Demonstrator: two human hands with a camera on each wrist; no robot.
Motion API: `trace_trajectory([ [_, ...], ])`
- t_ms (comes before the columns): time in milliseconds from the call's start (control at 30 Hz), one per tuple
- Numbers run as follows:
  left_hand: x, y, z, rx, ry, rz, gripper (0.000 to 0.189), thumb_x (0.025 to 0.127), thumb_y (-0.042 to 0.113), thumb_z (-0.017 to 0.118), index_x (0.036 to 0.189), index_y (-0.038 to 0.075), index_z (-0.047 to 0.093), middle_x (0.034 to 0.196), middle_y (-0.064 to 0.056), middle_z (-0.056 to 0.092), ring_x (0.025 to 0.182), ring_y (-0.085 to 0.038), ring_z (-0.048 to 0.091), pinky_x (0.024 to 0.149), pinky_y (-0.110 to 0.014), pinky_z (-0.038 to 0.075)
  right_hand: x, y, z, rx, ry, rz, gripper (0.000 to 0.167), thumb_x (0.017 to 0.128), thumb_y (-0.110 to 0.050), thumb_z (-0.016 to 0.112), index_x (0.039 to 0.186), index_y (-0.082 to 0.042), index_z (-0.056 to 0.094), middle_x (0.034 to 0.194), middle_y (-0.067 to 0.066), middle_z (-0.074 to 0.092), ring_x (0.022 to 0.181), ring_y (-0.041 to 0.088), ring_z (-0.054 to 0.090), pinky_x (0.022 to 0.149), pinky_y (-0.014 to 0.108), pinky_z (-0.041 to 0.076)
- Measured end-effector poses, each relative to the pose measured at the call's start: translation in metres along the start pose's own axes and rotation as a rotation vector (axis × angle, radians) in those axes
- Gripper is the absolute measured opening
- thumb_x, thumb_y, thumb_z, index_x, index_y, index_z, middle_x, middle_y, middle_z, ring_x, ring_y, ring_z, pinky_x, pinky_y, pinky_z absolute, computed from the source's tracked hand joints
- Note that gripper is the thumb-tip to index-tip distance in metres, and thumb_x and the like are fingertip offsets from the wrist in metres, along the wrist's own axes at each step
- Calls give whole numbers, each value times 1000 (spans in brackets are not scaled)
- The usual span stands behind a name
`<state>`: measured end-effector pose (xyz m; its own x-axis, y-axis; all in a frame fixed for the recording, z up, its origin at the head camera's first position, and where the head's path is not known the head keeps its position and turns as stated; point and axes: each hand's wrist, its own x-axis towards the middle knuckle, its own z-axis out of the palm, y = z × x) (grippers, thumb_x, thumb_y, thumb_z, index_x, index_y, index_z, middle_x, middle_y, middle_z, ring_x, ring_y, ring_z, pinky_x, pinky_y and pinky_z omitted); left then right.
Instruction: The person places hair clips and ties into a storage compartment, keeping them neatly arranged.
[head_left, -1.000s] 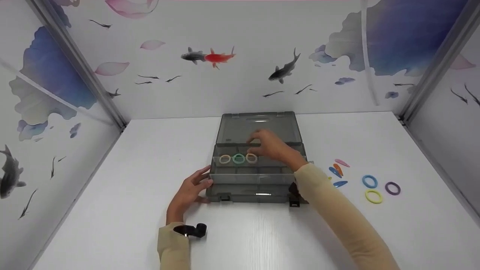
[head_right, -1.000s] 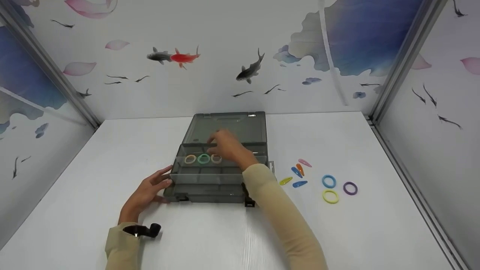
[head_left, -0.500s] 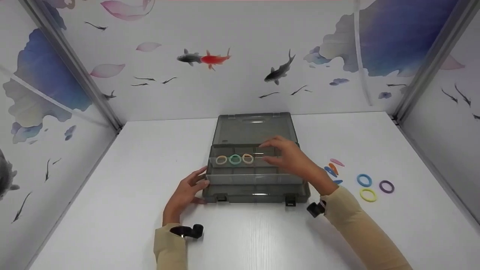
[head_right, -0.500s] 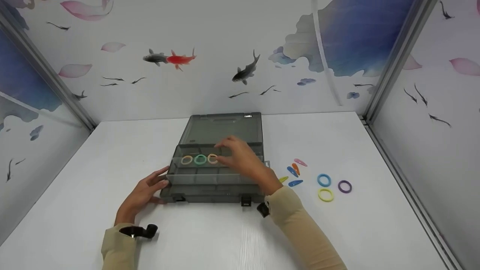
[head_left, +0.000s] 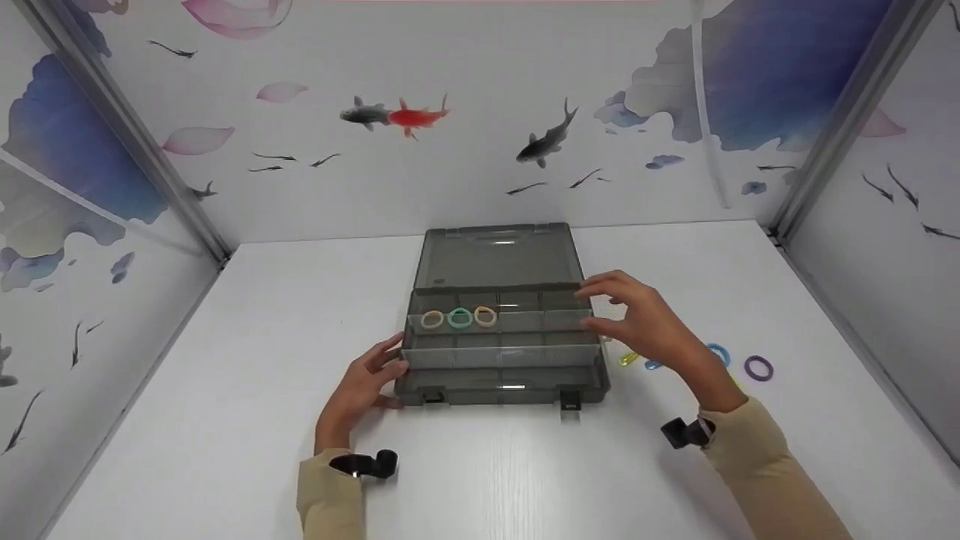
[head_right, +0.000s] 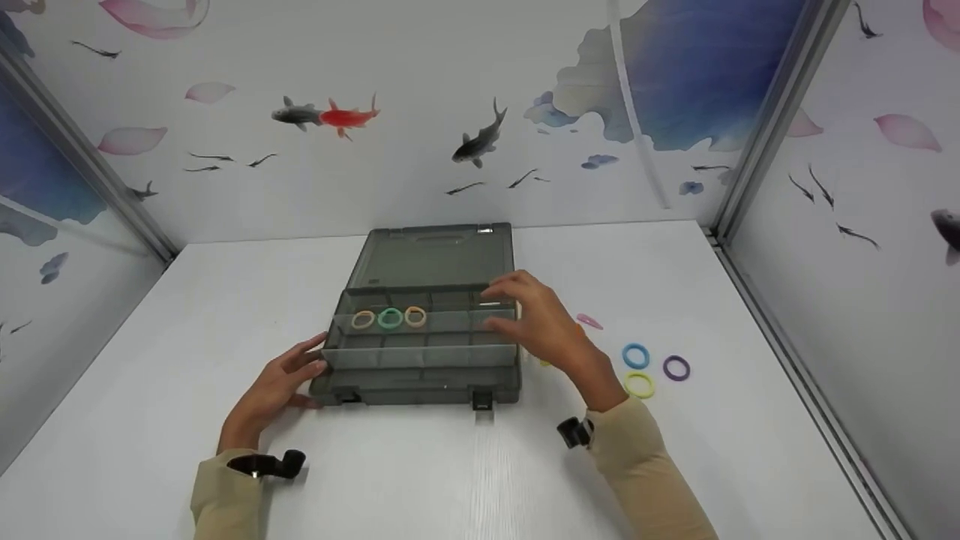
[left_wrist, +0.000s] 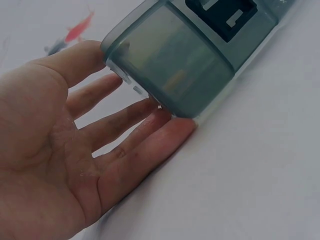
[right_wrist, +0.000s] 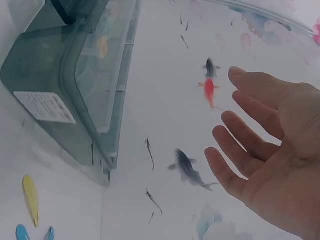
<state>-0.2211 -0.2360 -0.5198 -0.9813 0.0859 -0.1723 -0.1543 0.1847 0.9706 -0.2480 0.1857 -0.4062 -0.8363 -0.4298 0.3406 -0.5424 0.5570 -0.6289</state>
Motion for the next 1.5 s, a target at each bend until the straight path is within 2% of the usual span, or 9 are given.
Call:
trace_trajectory([
  [167, 0, 0, 1, 15, 12, -8, 59, 97, 25, 67, 151, 30, 45, 159, -14, 40, 140, -40, 47, 72, -43, 61, -14, 13, -19, -37, 44, 38, 41, 84, -10, 80, 124, -10, 69, 133, 10, 61, 126, 29, 57, 97, 52, 52],
  [333, 1, 1, 1, 24, 17, -3, 58, 97, 25, 67, 151, 30, 45, 159, -15, 40, 140, -40, 46, 72, -44, 61, -25, 28, -32, -38, 59, 117, 40, 88, -20, 77, 126, -12, 68, 135, 8, 61, 127, 27, 56, 98, 34, 51],
  [400, 0, 2, 1, 22, 17, -6, 58, 97, 25, 67, 151, 30, 45, 159, -15, 39, 141, -41, 46, 73, -44, 61, -29, 34, -36, -34, 53, 145, 41, 90, -26, 76, 128, -14, 67, 137, 7, 60, 128, 27, 55, 98, 33, 51],
  [633, 0, 1, -1, 23, 8, -1, 59, 98, 24, 66, 152, 29, 43, 160, -16, 38, 140, -41, 46, 74, -44, 61, -40, 60, -46, -34, 64, 260, 43, 92, -28, 74, 129, -7, 65, 139, 16, 57, 132, 38, 50, 103, 58, 46],
  [933, -1, 1, -1, 28, 5, -1, 59, 97, 25, 67, 152, 29, 44, 159, -15, 39, 140, -41, 46, 75, -45, 61, -58, 100, -63, -51, -11, 488, 62, 91, -46, 71, 139, -9, 57, 154, 22, 41, 139, 48, 39, 111, 63, 37],
  [1133, -2, 4, 0, 35, 8, -6, 60, 98, 23, 66, 153, 27, 43, 161, -17, 36, 141, -43, 45, 75, -45, 61, -73, 122, -73, -97, -65, 524, 74, 88, -54, 71, 139, -4, 55, 153, 30, 37, 142, 54, 29, 110, 70, 30],
  [1233, -2, 5, 0, 32, -1, -3, 60, 98, 23, 66, 153, 26, 42, 161, -19, 35, 142, -44, 43, 74, -45, 61, -80, 132, -77, -90, -97, 580, 80, 86, -58, 72, 142, -4, 52, 156, 32, 30, 143, 57, 22, 109, 75, 24],
  [1367, -2, 4, -1, 32, -3, -1, 60, 98, 23, 65, 154, 26, 42, 161, -19, 35, 141, -44, 43, 73, -45, 61, -84, 145, -79, -92, -133, 662, 86, 83, -60, 73, 145, -6, 49, 159, 32, 21, 144, 60, 16, 108, 76, 24],
  [1500, -2, 3, 0, 29, 6, -10, 60, 98, 24, 66, 153, 28, 43, 160, -17, 37, 141, -42, 45, 74, -45, 61, -89, 154, -78, -72, -159, 674, 87, 83, -59, 74, 146, -4, 47, 159, 35, 17, 143, 62, 14, 109, 76, 23],
])
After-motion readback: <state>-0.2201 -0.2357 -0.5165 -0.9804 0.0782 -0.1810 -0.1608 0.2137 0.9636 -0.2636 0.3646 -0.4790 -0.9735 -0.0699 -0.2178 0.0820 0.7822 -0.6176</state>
